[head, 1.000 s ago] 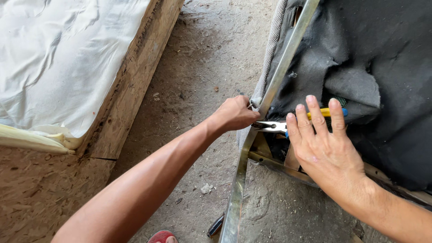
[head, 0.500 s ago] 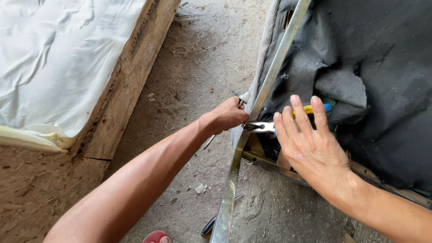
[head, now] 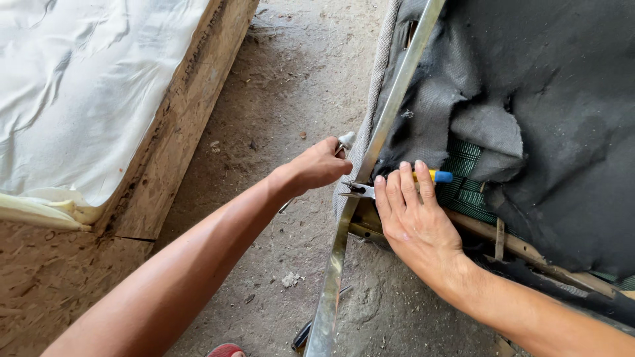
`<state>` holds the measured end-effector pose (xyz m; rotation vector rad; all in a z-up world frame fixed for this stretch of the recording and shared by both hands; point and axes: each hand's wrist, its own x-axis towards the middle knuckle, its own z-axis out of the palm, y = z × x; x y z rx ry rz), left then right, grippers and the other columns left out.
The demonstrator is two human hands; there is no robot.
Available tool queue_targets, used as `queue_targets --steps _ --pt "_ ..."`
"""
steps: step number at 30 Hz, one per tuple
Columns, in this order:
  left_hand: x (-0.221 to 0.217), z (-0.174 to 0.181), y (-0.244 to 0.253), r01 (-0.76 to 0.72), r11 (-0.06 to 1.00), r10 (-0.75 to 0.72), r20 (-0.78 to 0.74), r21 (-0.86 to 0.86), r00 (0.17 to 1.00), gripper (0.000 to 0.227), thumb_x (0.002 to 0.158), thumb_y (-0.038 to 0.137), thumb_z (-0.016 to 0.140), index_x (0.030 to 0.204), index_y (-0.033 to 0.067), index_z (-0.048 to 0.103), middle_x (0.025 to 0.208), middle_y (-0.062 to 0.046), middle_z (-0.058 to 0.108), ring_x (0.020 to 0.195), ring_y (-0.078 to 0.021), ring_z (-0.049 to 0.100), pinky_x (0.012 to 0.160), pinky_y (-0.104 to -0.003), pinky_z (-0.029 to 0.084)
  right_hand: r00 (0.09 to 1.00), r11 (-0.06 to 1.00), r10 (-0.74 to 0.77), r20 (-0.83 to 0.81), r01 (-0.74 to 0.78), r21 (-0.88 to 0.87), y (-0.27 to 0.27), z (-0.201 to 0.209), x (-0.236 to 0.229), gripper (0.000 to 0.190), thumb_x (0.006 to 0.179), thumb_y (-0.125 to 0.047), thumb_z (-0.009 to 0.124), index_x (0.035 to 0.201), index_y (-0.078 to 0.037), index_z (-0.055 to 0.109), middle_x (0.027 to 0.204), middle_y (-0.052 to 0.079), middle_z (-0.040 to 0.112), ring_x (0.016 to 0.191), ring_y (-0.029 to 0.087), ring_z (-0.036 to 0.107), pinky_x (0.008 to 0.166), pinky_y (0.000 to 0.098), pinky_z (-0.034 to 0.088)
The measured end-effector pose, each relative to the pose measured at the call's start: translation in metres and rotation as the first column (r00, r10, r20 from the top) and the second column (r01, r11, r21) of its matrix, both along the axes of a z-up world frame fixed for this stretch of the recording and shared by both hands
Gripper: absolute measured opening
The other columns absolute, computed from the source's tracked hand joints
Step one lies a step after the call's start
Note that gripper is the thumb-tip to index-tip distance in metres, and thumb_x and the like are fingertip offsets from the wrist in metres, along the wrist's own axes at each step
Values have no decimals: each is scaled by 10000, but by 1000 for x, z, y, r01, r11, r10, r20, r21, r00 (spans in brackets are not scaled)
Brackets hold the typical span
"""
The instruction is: The person uses pliers and a screwdriver to remove metal fasteners securing fabric to a metal frame. They repeatedly grip, pull, and cut the fasteners along the frame edge, then lift the fabric to expose the underlying structure.
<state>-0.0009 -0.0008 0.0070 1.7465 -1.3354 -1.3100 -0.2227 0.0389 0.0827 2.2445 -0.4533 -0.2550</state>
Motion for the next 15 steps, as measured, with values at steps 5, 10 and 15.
queue_targets --steps 5,10,15 --pt "1 -2 5 1 1000 -1 21 -4 1000 249 856 175 601 1010 -20 585 829 -112 634 754 -180 599 628 -365 487 996 984 -89 11 87 153 2 -3 9 462 913 -205 503 1315 17 551 1075 177 599 1012 324 567 1063 541 369" --pt "14 1 2 -8 1000 11 -84 27 996 247 904 149 585 1086 -15 555 838 -64 550 708 -143 518 578 -349 460 910 772 -404 -91 393 500 -4 -3 18 297 962 -152 519 1232 -29 532 1107 141 590 1039 312 585 839 520 511" --pt "20 5 -1 -8 999 12 -96 42 995 255 925 147 584 1123 -6 533 821 -33 501 688 -125 475 566 -328 442 813 429 -577 -75 380 819 -27 2 15 358 911 -135 565 1234 11 520 1127 209 617 1039 378 641 897 498 528"
